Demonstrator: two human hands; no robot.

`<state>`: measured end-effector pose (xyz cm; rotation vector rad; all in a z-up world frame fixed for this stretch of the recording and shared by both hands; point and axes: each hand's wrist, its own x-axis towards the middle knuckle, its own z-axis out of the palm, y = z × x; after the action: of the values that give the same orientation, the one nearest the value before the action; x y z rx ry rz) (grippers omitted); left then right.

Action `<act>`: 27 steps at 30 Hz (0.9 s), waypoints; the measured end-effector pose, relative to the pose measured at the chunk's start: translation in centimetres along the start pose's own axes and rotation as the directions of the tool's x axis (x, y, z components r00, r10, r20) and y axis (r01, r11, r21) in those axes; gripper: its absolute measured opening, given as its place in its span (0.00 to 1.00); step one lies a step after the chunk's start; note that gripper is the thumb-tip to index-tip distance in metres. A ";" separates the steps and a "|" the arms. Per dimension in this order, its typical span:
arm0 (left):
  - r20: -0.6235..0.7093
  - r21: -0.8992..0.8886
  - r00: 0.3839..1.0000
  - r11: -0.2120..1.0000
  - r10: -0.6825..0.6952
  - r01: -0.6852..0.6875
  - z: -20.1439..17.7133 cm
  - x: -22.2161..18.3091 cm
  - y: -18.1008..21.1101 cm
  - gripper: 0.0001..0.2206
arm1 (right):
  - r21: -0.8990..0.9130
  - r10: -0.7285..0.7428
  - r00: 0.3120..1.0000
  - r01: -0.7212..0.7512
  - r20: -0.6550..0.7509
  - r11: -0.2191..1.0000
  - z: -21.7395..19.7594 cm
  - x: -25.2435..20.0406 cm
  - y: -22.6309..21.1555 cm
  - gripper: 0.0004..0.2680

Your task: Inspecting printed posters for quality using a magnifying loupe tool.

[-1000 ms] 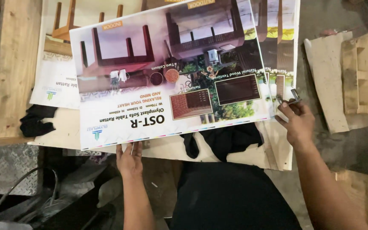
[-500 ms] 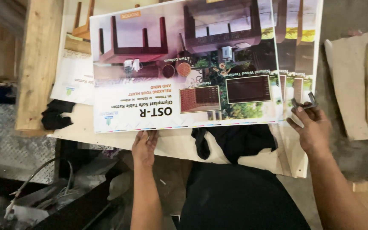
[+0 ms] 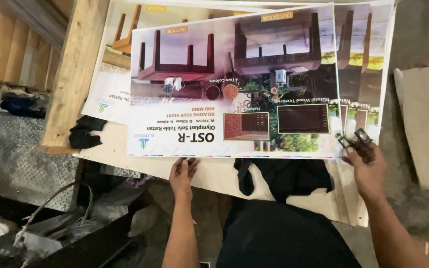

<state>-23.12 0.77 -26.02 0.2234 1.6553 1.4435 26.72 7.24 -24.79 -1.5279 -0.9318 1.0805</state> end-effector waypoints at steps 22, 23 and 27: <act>-0.010 0.890 0.771 0.357 0.637 -0.284 2.7 1.8 -1.1 0.17 | -0.714 -0.216 0.975 0.122 -0.043 0.690 -1.0 0.4 1.0 0.19; -0.041 0.896 0.763 0.362 0.645 -0.258 2.7 1.6 -1.0 0.17 | -0.705 -0.215 0.977 0.146 -0.009 0.694 -1.0 0.5 0.8 0.19; -0.017 0.878 0.684 0.338 0.729 -0.338 3.0 1.3 -0.9 0.15 | -0.794 -0.215 0.977 0.134 0.004 0.593 -0.9 0.6 0.3 0.15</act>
<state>-21.37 3.45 -27.19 1.2268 2.7601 1.0226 27.79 7.48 -25.12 -2.1101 -1.5934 0.4140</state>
